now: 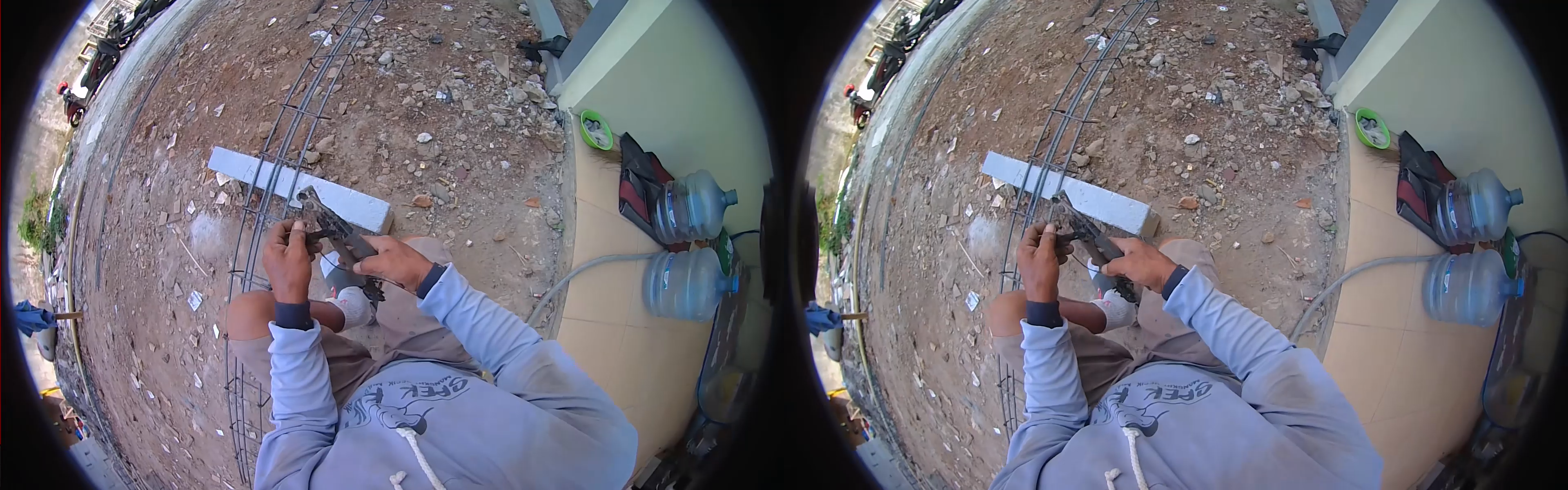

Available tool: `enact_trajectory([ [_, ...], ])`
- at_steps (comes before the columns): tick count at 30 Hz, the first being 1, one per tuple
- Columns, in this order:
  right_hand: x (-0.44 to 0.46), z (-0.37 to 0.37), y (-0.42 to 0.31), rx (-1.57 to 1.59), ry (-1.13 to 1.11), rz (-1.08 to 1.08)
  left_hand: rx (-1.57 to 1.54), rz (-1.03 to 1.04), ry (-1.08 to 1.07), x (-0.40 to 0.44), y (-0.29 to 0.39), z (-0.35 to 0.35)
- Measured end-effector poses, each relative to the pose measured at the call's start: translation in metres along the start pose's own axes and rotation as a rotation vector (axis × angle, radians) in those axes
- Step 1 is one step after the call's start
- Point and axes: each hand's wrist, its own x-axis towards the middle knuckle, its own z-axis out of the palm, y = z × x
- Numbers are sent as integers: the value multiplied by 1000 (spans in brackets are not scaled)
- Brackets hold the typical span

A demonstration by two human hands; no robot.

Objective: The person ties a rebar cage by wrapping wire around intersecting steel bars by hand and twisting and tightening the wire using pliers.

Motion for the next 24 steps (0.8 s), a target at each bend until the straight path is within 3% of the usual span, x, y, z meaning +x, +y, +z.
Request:
enact_trajectory([
  [3,4,-9,-8,260,-49,124,-130,-117,23,14,-4,-8],
  [6,7,-20,-48,306,104,185,-229,-51,-138,26,21,18],
  [10,21,-59,-125,-38,450,238,-490,-155,-383,43,53,51],
  [15,72,-90,-186,-544,594,474,-784,-427,-421,86,53,66],
  [21,151,-102,-165,-957,357,899,-1014,-624,-31,148,44,26],
  [24,174,-141,-121,-1242,256,794,-988,-697,121,161,35,19],
])
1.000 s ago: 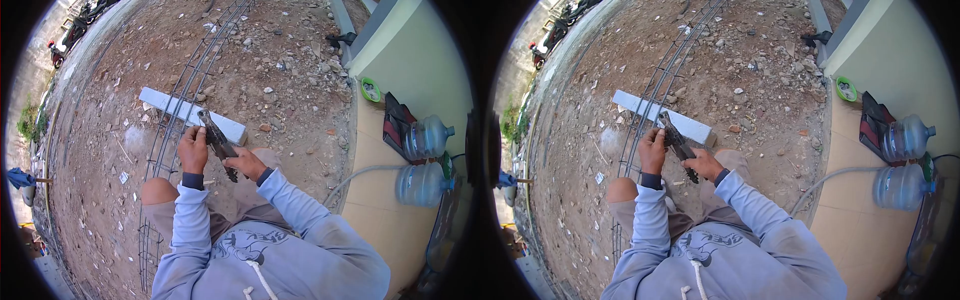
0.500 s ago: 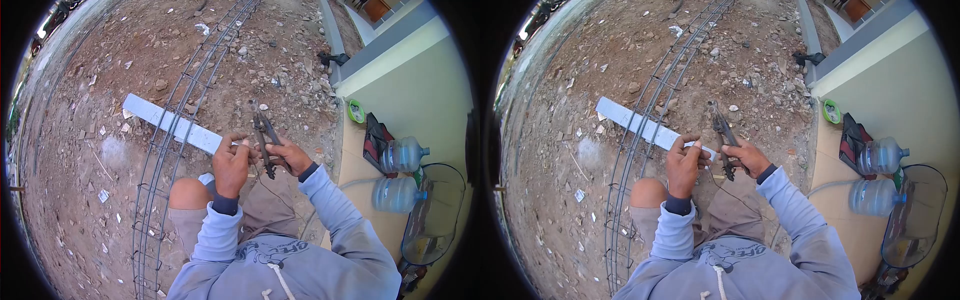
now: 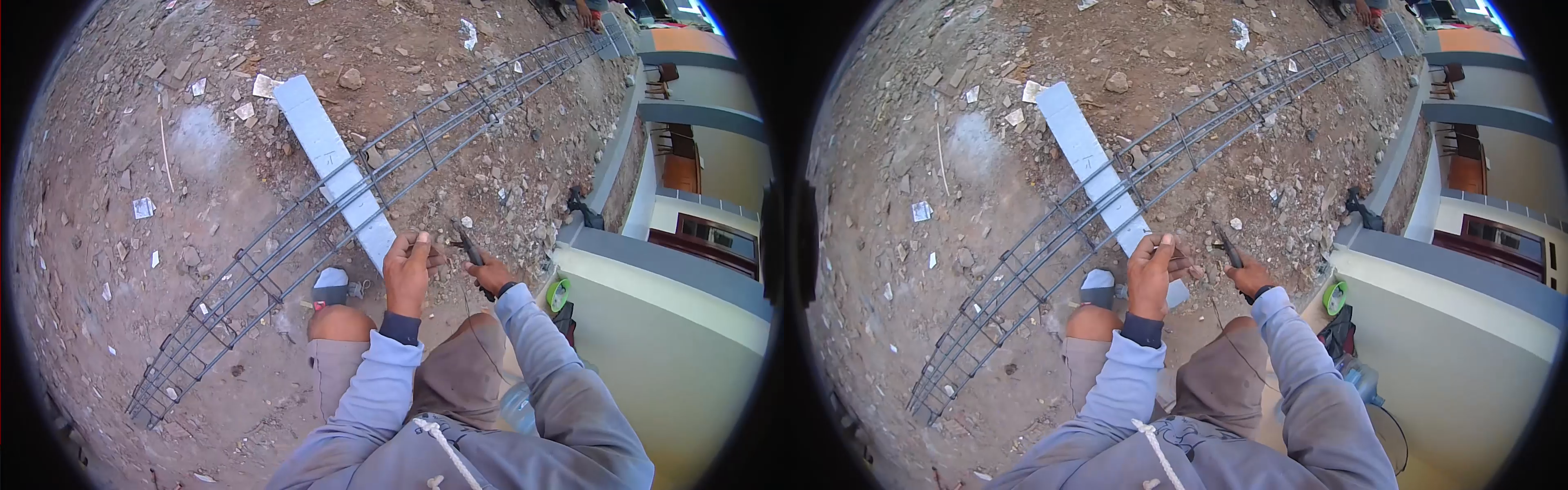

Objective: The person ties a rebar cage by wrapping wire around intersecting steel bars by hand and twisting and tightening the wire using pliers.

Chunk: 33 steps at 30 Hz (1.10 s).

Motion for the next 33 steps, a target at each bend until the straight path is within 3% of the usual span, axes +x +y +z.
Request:
enact_trajectory([
  [1,17,0,-4,21,-43,39,-6,12,25,5,-1,0],
  [4,57,2,-4,-89,287,-210,116,129,68,28,-12,4],
  [7,111,-6,-5,-66,432,-179,192,253,122,65,-36,-2],
  [10,143,-5,-19,-263,695,-265,454,315,227,85,-49,-17],
  [13,144,-8,-59,98,556,-630,529,360,283,89,-66,-5],
  [18,157,-6,-118,-5,550,-833,546,477,400,65,-75,-7],
  [19,160,-4,-124,-79,639,-809,561,521,424,62,-77,-13],
  [22,173,-13,-128,-163,605,-872,593,607,507,42,-85,-16],
  [31,179,-44,-125,-187,566,-820,637,643,620,17,-120,-3],
  [33,164,-44,-122,-62,578,-880,625,628,634,22,-125,1],
])
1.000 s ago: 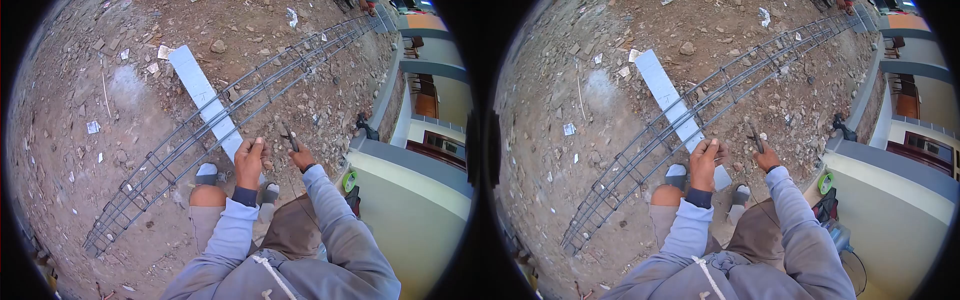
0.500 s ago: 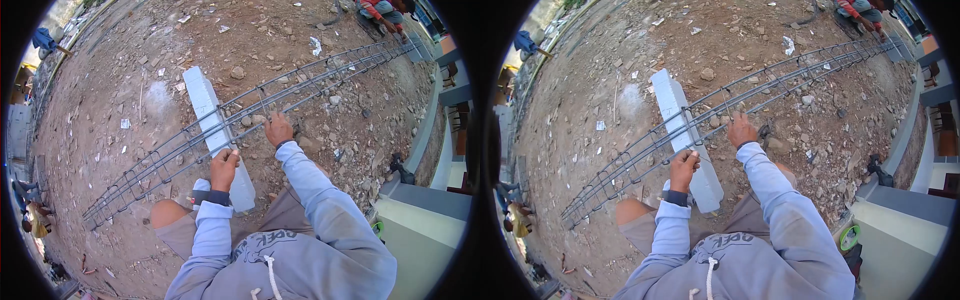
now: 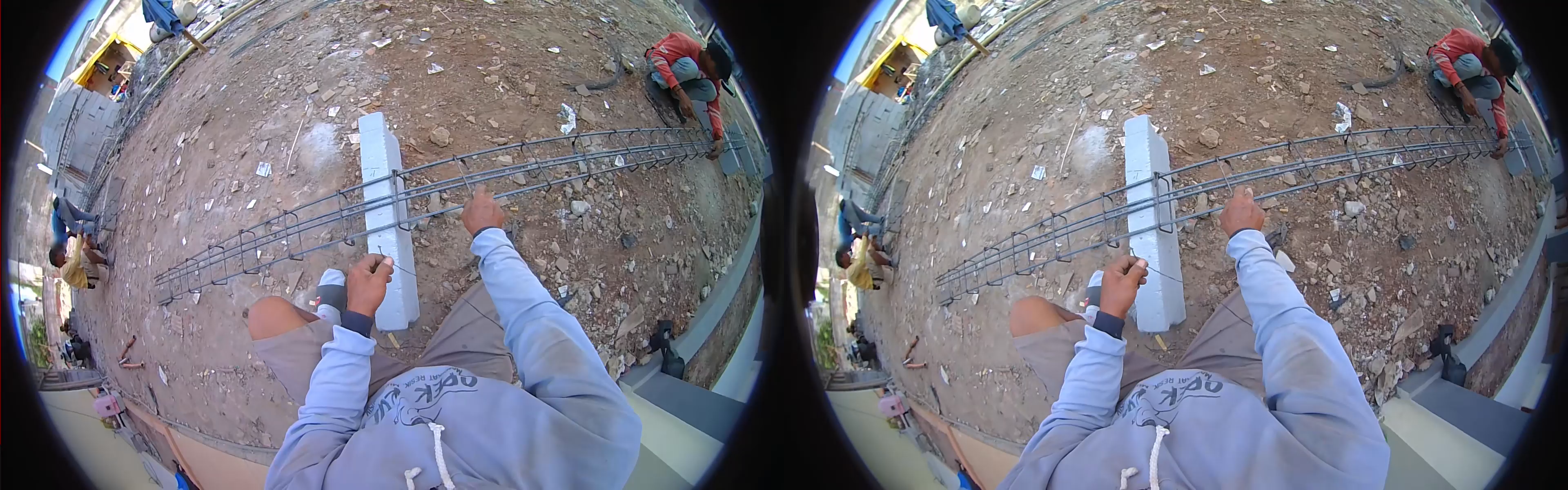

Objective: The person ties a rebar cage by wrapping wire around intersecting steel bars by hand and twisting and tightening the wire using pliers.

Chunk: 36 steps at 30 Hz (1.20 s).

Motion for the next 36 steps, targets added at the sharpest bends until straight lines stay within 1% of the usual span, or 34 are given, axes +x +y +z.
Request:
enact_trajectory([
  [1,-7,-1,-4,56,29,-8,-1,-13,3,-1,-2,2],
  [3,-33,3,-11,332,-7,-144,-7,-35,-1,0,-5,5],
  [5,-67,11,-20,811,-503,-174,-13,-38,-8,1,-6,13],
  [7,-101,-32,-37,1010,-902,-30,9,-18,-23,11,-2,17],
  [10,-128,-21,-36,860,-619,-161,-4,-36,-156,36,-8,19],
  [12,-133,1,-31,825,-471,-165,-76,-99,-253,47,-14,23],
  [13,-131,12,-29,807,-392,-177,-90,-119,-262,55,-15,25],
  [16,-120,24,-23,941,-694,-25,-67,-161,-269,75,-23,27],
  [18,-113,23,-25,1013,-769,159,-5,-158,-229,88,-32,32],
  [19,-111,22,-24,1048,-803,254,59,-114,-97,94,-40,35],
  [21,-112,33,-15,994,-769,352,188,-17,165,106,-52,41],
  [22,-112,41,-11,966,-752,400,228,-2,168,110,-50,43],
  [25,-114,63,-4,865,-631,455,348,34,188,113,-47,46],
  [28,-98,79,-11,948,-600,604,374,46,194,113,-43,52],
  [31,-84,94,-17,925,-500,528,411,99,212,109,-37,55],
  [32,-80,99,-18,873,-474,427,392,90,206,109,-35,57],
  [36,-72,102,-29,982,-426,356,321,87,220,108,-36,61],
])
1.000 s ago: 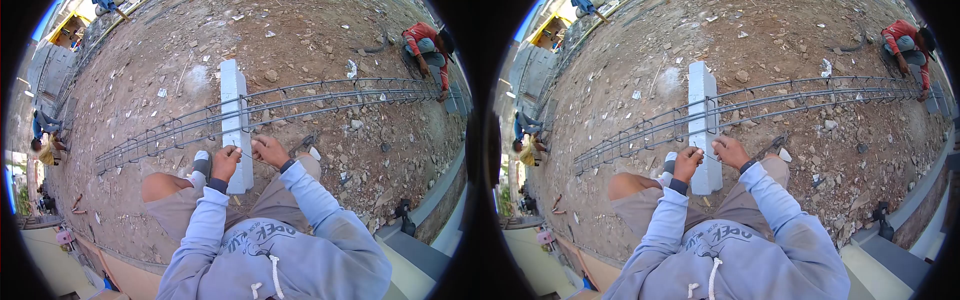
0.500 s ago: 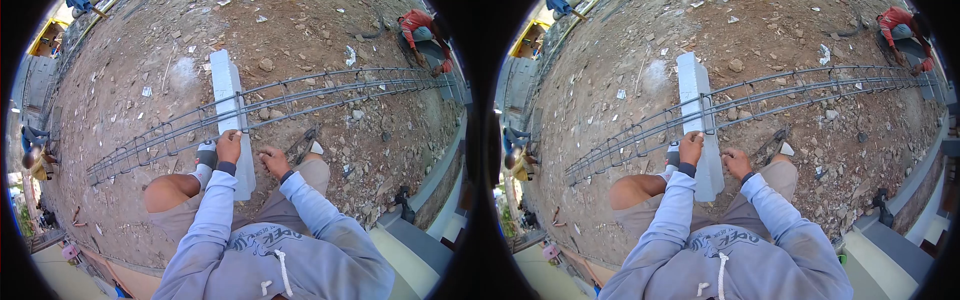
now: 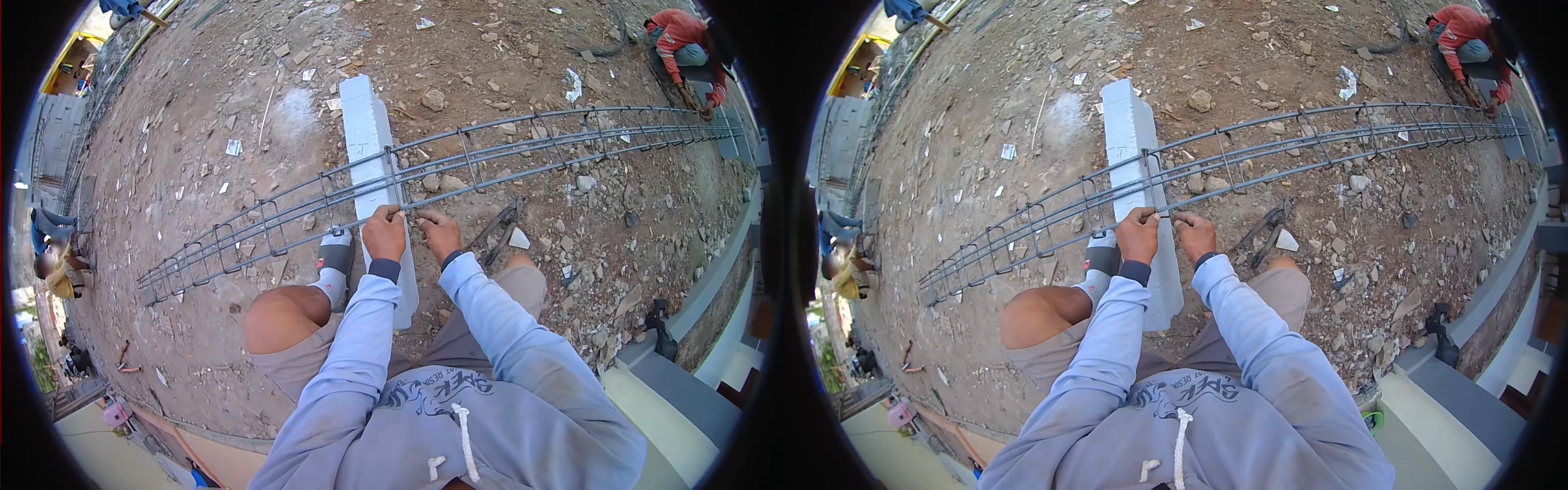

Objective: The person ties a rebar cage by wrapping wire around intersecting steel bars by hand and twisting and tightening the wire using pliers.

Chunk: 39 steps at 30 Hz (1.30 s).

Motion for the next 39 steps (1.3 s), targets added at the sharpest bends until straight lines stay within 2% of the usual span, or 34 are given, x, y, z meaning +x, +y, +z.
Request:
enact_trajectory([
  [5,13,6,-11,3,-64,-59,19,13,-30,-3,11,0],
  [8,11,11,-7,176,-75,-70,0,-6,-26,-1,7,3],
  [11,8,9,-15,90,-45,-16,-45,-17,-66,0,1,5],
  [16,14,12,-15,178,-79,57,0,43,-149,10,4,0],
  [23,11,12,-20,288,-84,158,-248,-112,-285,15,8,-5],
  [29,10,20,-12,210,-23,87,-313,-169,-342,20,13,-8],
  [32,8,25,0,-116,92,-261,-356,-223,-377,21,20,-15],
  [35,-6,21,-19,-377,192,-297,-379,-241,-406,21,22,-19],
  [39,-2,19,-15,-526,201,-431,-467,-290,-434,16,20,-23],
])
